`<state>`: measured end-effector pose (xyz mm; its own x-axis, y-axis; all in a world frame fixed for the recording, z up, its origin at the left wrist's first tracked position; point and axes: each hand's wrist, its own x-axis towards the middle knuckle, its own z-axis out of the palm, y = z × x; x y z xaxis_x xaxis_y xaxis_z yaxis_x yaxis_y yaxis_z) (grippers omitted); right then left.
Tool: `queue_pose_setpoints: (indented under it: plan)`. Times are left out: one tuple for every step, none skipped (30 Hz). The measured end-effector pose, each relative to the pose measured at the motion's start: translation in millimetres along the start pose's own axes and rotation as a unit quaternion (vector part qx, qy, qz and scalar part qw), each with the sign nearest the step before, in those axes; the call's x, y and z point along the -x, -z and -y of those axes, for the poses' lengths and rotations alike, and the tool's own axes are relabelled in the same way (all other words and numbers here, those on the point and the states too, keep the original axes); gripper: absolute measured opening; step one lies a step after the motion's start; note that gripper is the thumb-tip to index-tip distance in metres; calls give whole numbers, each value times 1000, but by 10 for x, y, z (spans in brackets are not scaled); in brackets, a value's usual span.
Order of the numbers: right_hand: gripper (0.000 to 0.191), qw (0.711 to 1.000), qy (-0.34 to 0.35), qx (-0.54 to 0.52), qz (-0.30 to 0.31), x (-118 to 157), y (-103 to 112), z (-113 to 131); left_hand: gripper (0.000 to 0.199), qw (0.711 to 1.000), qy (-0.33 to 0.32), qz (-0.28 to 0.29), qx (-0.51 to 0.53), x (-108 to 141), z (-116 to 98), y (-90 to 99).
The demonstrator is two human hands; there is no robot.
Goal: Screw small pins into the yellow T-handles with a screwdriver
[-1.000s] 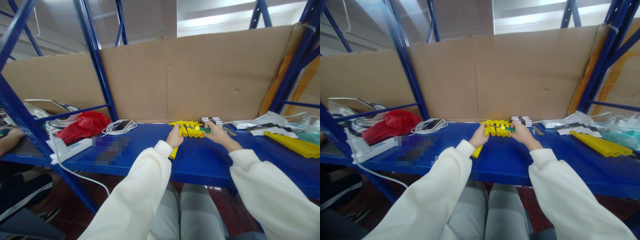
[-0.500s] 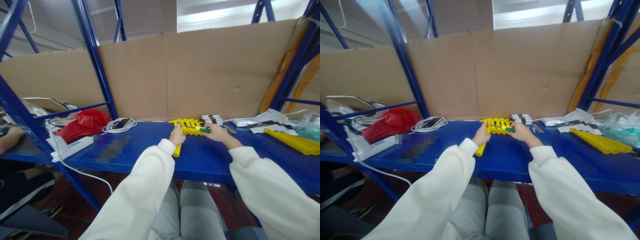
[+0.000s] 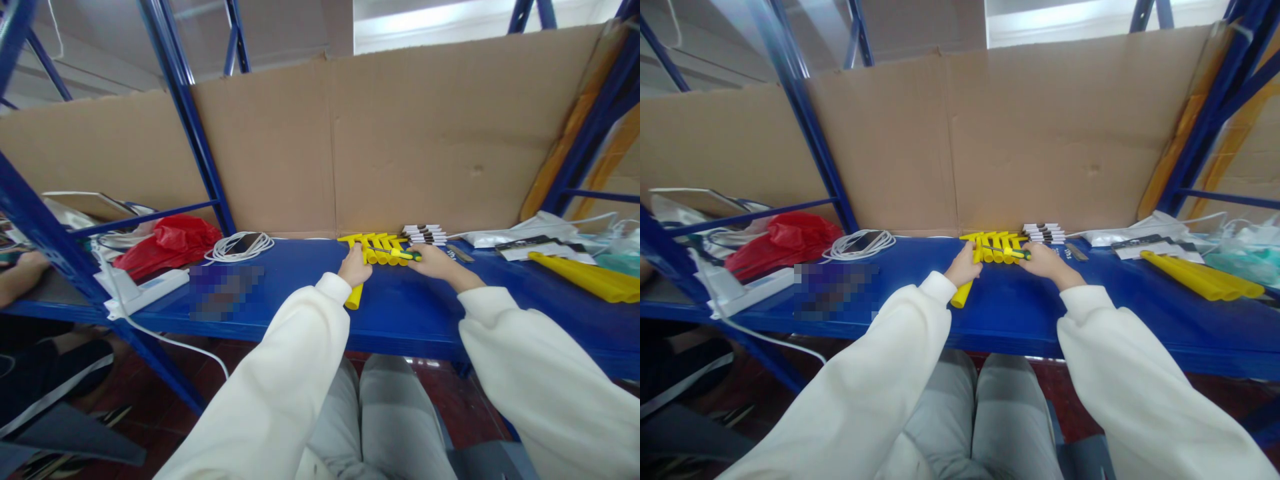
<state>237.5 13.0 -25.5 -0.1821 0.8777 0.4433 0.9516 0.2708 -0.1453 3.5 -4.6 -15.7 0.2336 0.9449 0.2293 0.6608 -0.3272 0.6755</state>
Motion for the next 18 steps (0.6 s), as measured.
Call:
queue_pose_setpoints:
  plan:
    - [22,1000,-1,2,0,-3,5,4,50,1000,1,-1,-2,0,1,-4]
    - [22,1000,-3,3,-1,-5,11,10,50,1000,1,-3,-3,1,1,-8]
    - [22,1000,-4,6,-2,-4,15,17,50,1000,1,-5,-4,2,0,-11]
    - [22,1000,-7,10,-2,-2,18,25,50,1000,1,-6,-4,4,0,-15]
    - [21,1000,-9,13,-3,2,20,34,50,1000,0,-7,-4,6,0,-18]
    - [21,1000,-13,17,-3,8,22,43,50,1000,-2,-8,-5,7,-1,-20]
    - [20,1000,-18,20,-3,14,24,54,49,1000,-3,-8,-8,8,-1,-22]
    - [20,999,-22,23,-4,21,27,65,48,1000,-5,-8,-13,9,-2,-24]
    - [21,999,-24,24,-6,29,32,77,47,1000,-5,-8,-19,9,-3,-24]
    - [21,999,-25,24,-9,36,38,89,46,1000,-5,-8,-27,10,-4,-24]
    - [21,999,-25,23,-11,43,47,101,45,999,-5,-8,-34,11,-5,-24]
    - [20,999,-24,21,-10,48,56,113,45,999,-5,-9,-41,12,-7,-23]
    - [19,1000,-23,18,-6,52,66,123,45,999,-4,-11,-47,14,-9,-23]
    - [18,1000,-22,16,0,53,74,130,45,999,-5,-14,-52,17,-13,-22]
    - [15,1000,-21,14,6,53,80,134,45,998,-6,-17,-55,20,-16,-23]
    - [13,1000,-18,14,11,51,82,135,45,998,-8,-19,-57,23,-20,-24]
    - [11,1000,-14,14,14,47,82,132,45,998,-10,-21,-58,25,-25,-26]
    - [10,1000,-10,15,13,43,79,128,46,998,-12,-23,-60,27,-29,-29]
